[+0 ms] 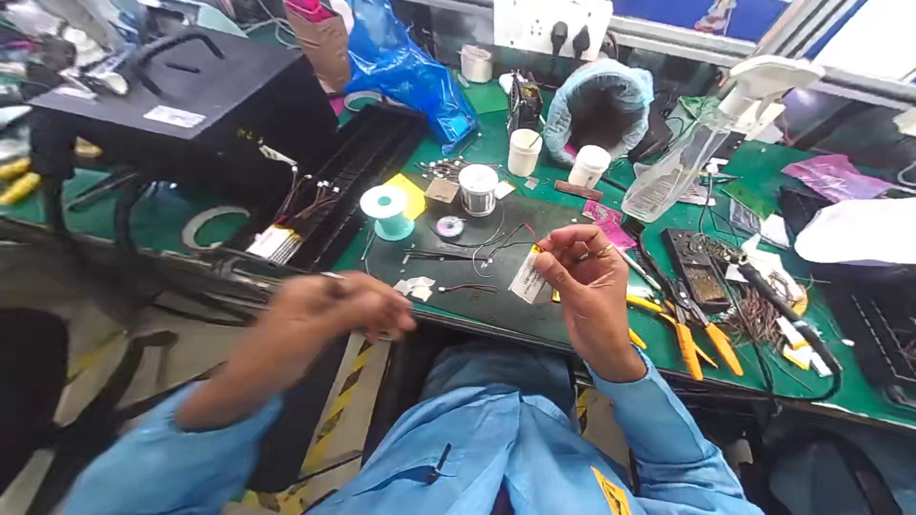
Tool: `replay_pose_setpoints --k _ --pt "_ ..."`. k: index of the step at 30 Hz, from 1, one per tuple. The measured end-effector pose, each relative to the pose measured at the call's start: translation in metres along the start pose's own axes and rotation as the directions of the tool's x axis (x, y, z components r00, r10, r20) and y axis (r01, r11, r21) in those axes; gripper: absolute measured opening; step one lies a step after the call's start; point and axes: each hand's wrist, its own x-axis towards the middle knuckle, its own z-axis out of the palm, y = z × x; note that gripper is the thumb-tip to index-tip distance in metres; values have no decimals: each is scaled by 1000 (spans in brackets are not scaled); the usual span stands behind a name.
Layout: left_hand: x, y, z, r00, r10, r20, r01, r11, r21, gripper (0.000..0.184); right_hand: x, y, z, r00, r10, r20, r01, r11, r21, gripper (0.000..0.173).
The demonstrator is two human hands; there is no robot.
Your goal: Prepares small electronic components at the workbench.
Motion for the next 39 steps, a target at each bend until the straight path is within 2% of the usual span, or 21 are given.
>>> replay_pose_setpoints --k 3,5,8,11,15,18,20,23,26,29,32,37,39 --pt "9 -20 49 987 -44 154 81 966 -244 49 -9 12 16 992 -83 92 91 992 -85 27" --pt "16 -19 62 990 -16 143 55 961 -272 59 -17 19 23 973 -140 184 167 976 -137 27" --pt "23 -17 62 993 -2 119 37 955 -295 64 -22 27 26 931 -186 315 259 943 -211 27" --pt "24 -22 57 998 41 47 -27 961 -277 73 -23 35 26 911 -196 364 300 919 -257 24" --pt "16 -26 45 993 96 -75 -107 983 -150 71 -20 39 25 869 -114 481 267 927 -263 23" --pt "6 -25 23 960 160 -230 -131 982 136 60 -19 38 21 818 -76 570 288 912 -291 32" --pt "0 -16 -6 916 205 -345 -79 935 346 58 -20 39 11 797 -68 601 349 863 -365 36" --pt "-10 -2 -60 869 172 -465 129 827 547 63 -26 40 -12 792 -44 609 419 764 -490 36" --pt "-21 -11 -104 833 63 -550 304 779 549 65 -34 47 -36 818 -28 574 430 692 -580 35" --pt "-22 -28 -126 801 -9 -599 411 735 539 63 -41 50 -58 846 -34 532 435 621 -652 34" --pt "-4 -33 -138 773 -47 -632 486 684 544 58 -45 49 -72 871 -79 484 437 573 -693 32" --pt "8 -39 -137 800 -43 -598 518 554 652 51 -46 46 -86 900 -125 418 407 589 -698 30" --pt "9 -40 -138 806 -53 -590 519 542 660 46 -46 47 -87 903 -127 411 400 597 -695 29"
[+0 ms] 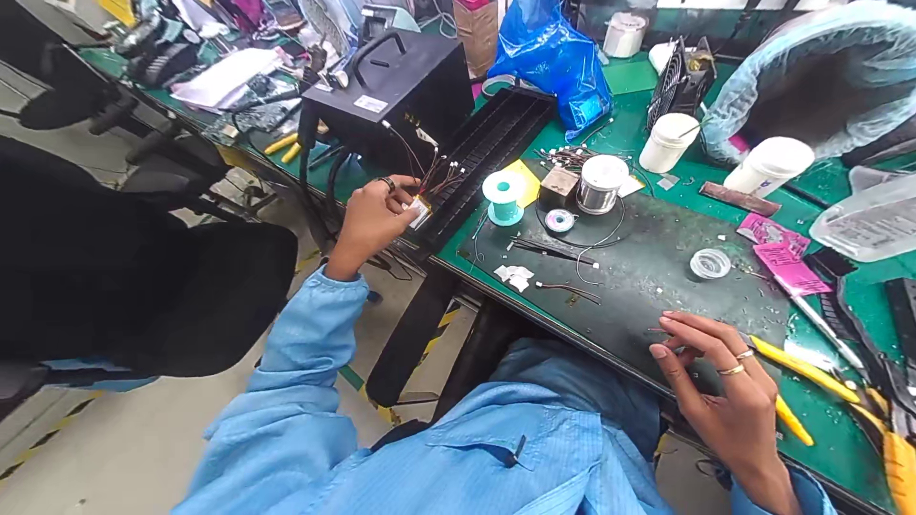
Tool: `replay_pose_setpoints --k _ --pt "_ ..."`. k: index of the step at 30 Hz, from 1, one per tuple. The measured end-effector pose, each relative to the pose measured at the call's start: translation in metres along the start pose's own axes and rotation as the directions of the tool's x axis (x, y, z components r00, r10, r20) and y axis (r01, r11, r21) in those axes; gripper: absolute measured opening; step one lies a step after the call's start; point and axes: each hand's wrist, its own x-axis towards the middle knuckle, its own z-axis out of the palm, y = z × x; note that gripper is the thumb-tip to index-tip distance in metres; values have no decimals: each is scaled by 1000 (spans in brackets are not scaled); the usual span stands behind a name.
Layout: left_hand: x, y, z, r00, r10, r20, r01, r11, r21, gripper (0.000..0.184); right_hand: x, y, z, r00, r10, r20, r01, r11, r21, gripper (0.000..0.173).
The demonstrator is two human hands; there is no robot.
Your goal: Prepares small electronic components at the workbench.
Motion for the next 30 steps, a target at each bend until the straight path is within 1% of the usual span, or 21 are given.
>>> replay_pose_setpoints --k 3,6,9,12,13,15,17,18,20,21,24,26,30 --pt "1 -3 -1 1000 -10 5 10 1000 -13 50 0 1 0 1000 15 10 -15 1000 4 29" --pt "2 -7 4 1000 -27 -15 27 1000 -7 47 0 1 0 999 33 5 -33 999 8 30" --pt "2 -10 10 999 -14 -45 14 1000 -5 49 -1 2 0 999 46 -7 -46 999 19 30" --pt "-8 -10 3 998 10 -62 -10 1000 -6 51 2 -1 1 998 50 -36 -49 998 40 29" --pt "-12 -5 4 997 40 -65 -41 999 -8 53 1 -3 -3 997 63 -53 -63 998 16 28" --pt "-18 4 7 989 109 -101 -113 993 -33 56 0 -7 -16 992 100 -75 -106 990 -88 28" --pt "-28 12 7 973 188 -136 -201 975 -92 57 5 -7 -27 990 136 -46 -142 966 -216 33" --pt "-35 20 10 964 233 -129 -250 958 -141 55 6 -6 -31 988 153 -14 -151 951 -271 36" --pt "-47 42 24 935 351 -44 -352 912 -212 49 8 -4 -39 981 185 52 -158 930 -333 41" --pt "-52 53 33 910 414 14 -399 885 -239 45 8 -2 -40 977 195 82 -156 928 -339 42" --pt "-62 92 66 811 561 165 -502 813 -293 36 10 1 -42 962 208 177 -140 931 -337 44" --pt "-61 110 87 758 618 206 -555 778 -293 32 10 2 -39 950 222 219 -130 920 -369 44" --pt "-54 135 115 715 665 219 -614 745 -260 29 11 2 -32 954 203 220 -97 904 -417 35"
